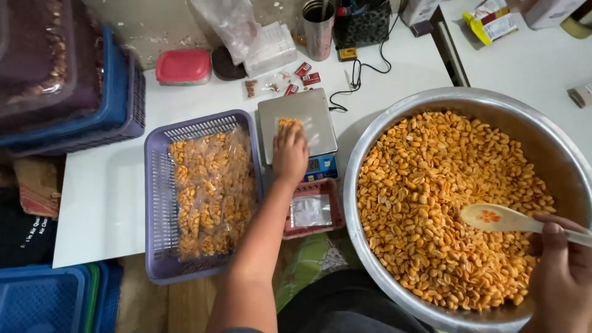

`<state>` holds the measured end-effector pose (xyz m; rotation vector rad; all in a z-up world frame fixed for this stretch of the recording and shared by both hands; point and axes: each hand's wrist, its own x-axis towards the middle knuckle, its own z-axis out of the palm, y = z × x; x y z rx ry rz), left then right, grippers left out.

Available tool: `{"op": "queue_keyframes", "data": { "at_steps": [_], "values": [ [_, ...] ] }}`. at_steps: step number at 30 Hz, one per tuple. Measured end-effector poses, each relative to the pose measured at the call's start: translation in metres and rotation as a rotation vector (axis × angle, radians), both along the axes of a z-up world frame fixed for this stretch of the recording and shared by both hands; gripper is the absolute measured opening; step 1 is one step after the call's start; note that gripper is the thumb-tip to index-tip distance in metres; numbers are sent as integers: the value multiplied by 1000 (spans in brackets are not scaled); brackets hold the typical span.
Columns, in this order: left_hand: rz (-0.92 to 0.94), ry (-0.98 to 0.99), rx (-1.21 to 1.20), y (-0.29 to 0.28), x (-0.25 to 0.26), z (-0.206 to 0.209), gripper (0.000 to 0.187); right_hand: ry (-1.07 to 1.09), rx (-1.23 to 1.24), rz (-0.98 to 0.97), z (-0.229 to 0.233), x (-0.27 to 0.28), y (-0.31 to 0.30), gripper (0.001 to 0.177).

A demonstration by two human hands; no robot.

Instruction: Packaging flavored peanuts into small plastic bags by scooping them from a large bowl, weighing them on a digital scale, and placing the filled bags into a basket.

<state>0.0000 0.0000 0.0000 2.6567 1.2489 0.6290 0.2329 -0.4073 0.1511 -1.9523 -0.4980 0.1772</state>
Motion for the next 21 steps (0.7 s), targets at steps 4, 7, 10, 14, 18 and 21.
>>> {"op": "queue_keyframes", "data": {
  "at_steps": [4, 7, 10, 14, 18, 21],
  "values": [
    [-11, -298, 48, -22, 13, 42, 76, -13, 36, -3, -10, 5, -10, 20],
    [-40, -863, -44, -68, 27, 84, 37, 14, 18, -6, -10, 9, -12, 23],
    [-188, -1488, -1212, -111, 37, 101, 20, 12, 86, 13, -3, 5, -8, 22],
    [94, -1261, -1800, -147, 53, 84, 31, 33, 74, -12, -1, 4, -6, 20],
    [-391, -1126, -2024, -173, 50, 73, 68, 72, 71, -68, -6, 8, -10, 18],
    [-407, -1132, -2078, -182, 53, 55, 43, 76, 82, -56, -15, 16, -18, 19]
  ]
}}
